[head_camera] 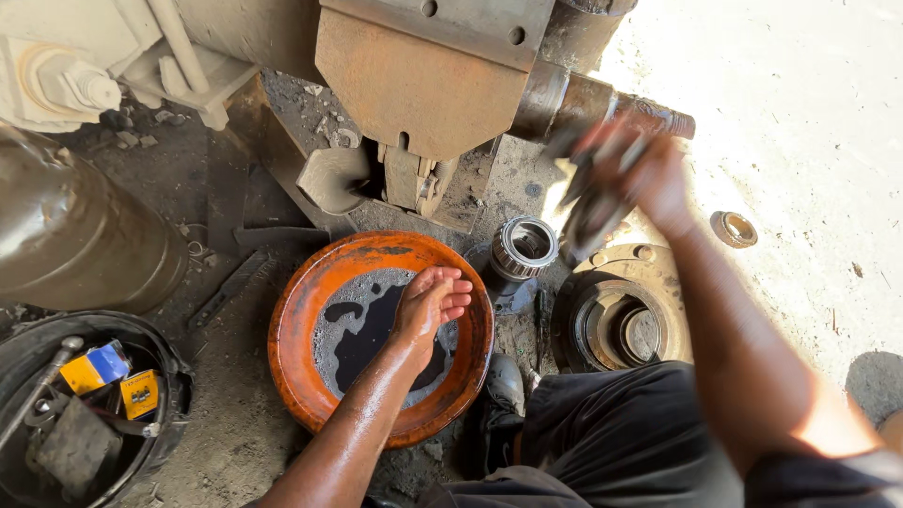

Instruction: The person sits on the ground and cleans a metal bearing and a metal ring by hand in an orange basin filled with dark liquid. The person scrubs the parts, rinses them in the liquid, and places them on the ground next to the basin.

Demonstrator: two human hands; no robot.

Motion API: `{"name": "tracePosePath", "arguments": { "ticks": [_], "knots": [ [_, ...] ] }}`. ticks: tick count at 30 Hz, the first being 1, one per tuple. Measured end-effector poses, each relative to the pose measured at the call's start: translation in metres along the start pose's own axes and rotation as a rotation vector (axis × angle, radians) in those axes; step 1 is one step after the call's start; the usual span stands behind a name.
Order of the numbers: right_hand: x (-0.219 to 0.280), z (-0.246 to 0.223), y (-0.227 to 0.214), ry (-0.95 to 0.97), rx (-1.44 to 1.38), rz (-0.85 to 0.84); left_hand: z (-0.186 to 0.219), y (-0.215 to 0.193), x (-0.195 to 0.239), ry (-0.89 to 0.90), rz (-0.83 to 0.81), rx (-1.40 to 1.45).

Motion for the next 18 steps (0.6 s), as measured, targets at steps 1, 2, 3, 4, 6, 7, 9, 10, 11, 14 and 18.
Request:
{"name": "tracePosePath", "arguments": {
  "ticks": [1, 2, 3, 4, 6, 7, 9, 10, 11, 14, 18],
  "knots": [
    [-0.03, -0.001, -0.026, -0.169, 0.024, -0.05, -0.008, -0.004, -0.005, -0.03, 0.005, -0.006],
    [-0.055, -0.004, -0.051, -0.409, -0.204, -0.12, -0.017, -0.006, -0.008, -0.059, 0.011, -0.012],
    [-0.085, 0.007, -0.067, -0.266, -0.164, -0.175, -0.023, -0.007, -0.012, -0.083, 0.014, -0.02],
    [-0.11, 0.022, -0.072, -0.095, -0.073, -0.217, -0.029, -0.006, -0.015, -0.095, 0.008, -0.017],
    [-0.144, 0.049, -0.061, 0.192, 0.138, -0.303, -0.039, -0.003, -0.018, -0.119, -0.006, -0.013],
    [-0.15, 0.06, -0.053, 0.308, 0.254, -0.339, -0.042, -0.002, -0.018, -0.118, -0.021, -0.005],
    [-0.155, 0.073, -0.042, 0.5, 0.412, -0.412, -0.046, -0.002, -0.021, -0.119, -0.046, 0.016],
    [-0.157, 0.075, -0.038, 0.554, 0.447, -0.429, -0.046, -0.003, -0.025, -0.11, -0.042, -0.001],
    [-0.152, 0.078, -0.034, 0.604, 0.484, -0.454, -0.05, -0.004, -0.024, -0.119, -0.037, -0.014],
    [-0.145, 0.063, -0.035, 0.422, 0.688, -0.528, -0.048, -0.009, -0.027, -0.126, -0.047, -0.032],
    [-0.097, 0.028, -0.029, -0.126, 0.921, -0.257, -0.051, -0.009, -0.033, -0.123, -0.048, -0.064]
  ]
}}
Point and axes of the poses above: each hand's wrist, its own x-axis away from the middle knuckle, its own y-axis out of the palm, z = x × y, the point moved 4 cm from there along -x, towards the middle knuckle, and after that the axes turned 7 degrees about -x, right-handed, at the moved point
